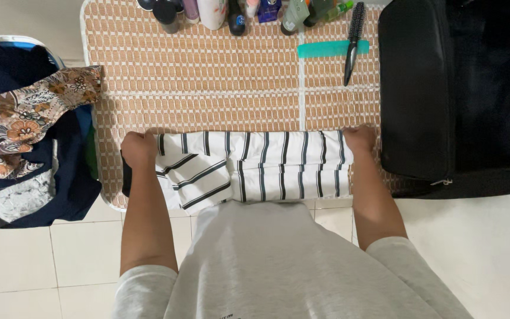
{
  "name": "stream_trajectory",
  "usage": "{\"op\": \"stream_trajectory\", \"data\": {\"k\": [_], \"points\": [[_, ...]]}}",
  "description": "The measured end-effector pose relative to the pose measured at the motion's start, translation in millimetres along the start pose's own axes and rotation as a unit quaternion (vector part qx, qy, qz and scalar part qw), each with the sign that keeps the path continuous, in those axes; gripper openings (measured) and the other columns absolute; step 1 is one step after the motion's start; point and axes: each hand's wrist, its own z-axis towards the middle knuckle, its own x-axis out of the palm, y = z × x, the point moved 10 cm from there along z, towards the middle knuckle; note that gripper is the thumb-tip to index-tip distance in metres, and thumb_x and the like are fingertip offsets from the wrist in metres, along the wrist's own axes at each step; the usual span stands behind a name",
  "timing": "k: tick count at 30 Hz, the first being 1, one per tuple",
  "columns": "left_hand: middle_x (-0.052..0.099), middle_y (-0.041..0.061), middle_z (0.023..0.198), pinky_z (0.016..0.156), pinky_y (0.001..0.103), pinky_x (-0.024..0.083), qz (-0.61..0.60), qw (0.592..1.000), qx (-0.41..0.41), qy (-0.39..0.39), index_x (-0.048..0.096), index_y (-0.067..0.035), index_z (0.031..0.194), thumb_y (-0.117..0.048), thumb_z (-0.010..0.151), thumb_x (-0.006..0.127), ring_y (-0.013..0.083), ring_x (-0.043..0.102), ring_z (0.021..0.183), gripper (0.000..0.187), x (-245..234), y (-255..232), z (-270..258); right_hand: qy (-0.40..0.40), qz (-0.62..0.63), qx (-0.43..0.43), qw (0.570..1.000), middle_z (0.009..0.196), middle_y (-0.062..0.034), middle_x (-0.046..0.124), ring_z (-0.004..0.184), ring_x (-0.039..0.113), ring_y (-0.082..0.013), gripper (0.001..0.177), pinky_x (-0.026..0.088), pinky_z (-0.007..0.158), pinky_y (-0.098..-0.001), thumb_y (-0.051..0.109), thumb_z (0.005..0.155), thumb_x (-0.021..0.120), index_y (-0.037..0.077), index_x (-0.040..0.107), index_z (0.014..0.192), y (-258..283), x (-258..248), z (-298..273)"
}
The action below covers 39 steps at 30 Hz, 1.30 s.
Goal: The person folds a striped shirt on a table, then places it into a black suitcase. They also pack a hairbrush, a comb, and several small toiletry bottles into the suitcase.
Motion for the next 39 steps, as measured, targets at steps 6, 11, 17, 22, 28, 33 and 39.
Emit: {"op": "stream_trajectory", "data": {"k": [6,11,17,22,28,33,39], "points": [[0.071,0.027,0.095,0.081,0.049,0.057,-0.018,1.0,-0.002,-0.002,0.072,0.005,0.092,-0.025,0.097,0.07,0.0433,0.072,0.09,0.03,29,40,28,0.004,0.141,0.084,0.987,0.089,-0.0185,0.077,0.081,0.076,-0.0289,0.025,0.06,0.079,-0.0416,0.031,0.081,0.076,0.007,0.077,0.086,-15,-4,3],[0.072,0.026,0.09,0.081,0.049,0.055,-0.071,0.995,0.016,-0.066,0.071,0.005,0.09,-0.026,0.096,0.072,0.0425,0.07,0.086,0.031,40,58,38,-0.136,0.041,-0.109,0.984,0.088,-0.0253,0.074,0.089,0.07,-0.039,0.032,0.051,0.091,-0.0475,0.03,0.085,0.083,0.0,0.082,0.076,16,-37,-8],[0.072,0.024,0.091,0.081,0.046,0.055,-0.112,0.993,-0.009,-0.029,0.069,0.005,0.093,-0.032,0.097,0.071,0.0385,0.071,0.085,0.037,29,49,23,-0.013,0.088,0.053,0.995,0.099,-0.023,0.078,0.089,0.073,-0.034,0.043,0.056,0.087,-0.0439,0.044,0.094,0.069,0.002,0.079,0.097,-10,-18,-9],[0.072,0.025,0.089,0.082,0.046,0.055,-0.026,0.994,0.025,0.102,0.072,0.01,0.093,-0.042,0.097,0.08,0.0372,0.07,0.086,0.053,9,23,-20,0.176,0.023,0.158,0.971,0.097,-0.0208,0.071,0.08,0.072,-0.0297,0.077,0.059,0.072,-0.0435,0.071,0.087,0.073,-0.002,0.067,0.112,-35,0,-33],[0.074,0.012,0.093,0.067,0.038,0.065,-0.189,0.93,-0.082,0.304,0.07,0.008,0.103,-0.026,0.08,0.084,0.0237,0.075,0.081,0.043,45,36,-74,0.217,0.069,0.049,0.972,0.081,-0.014,0.07,0.071,0.067,-0.0237,0.051,0.055,0.067,-0.0417,0.049,0.081,0.081,-0.001,0.073,0.09,-32,16,-41],[0.076,0.014,0.104,0.067,0.032,0.059,-0.349,0.897,-0.052,0.267,0.07,0.006,0.118,-0.029,0.089,0.076,0.0192,0.072,0.084,0.046,51,47,-88,0.063,0.123,0.029,0.99,0.1,-0.0231,0.062,0.091,0.061,-0.0366,0.042,0.052,0.078,-0.0542,0.035,0.097,0.073,-0.006,0.062,0.101,-20,-11,-44],[0.07,0.012,0.108,0.071,0.035,0.052,-0.337,0.894,-0.094,0.279,0.061,-0.001,0.129,-0.037,0.085,0.078,0.0207,0.065,0.091,0.06,57,64,-128,-0.081,-0.062,-0.164,0.981,0.123,-0.0188,0.058,0.126,0.05,-0.0363,0.031,0.037,0.111,-0.0554,0.023,0.091,0.071,0.004,0.061,0.113,103,-27,-127]]}}
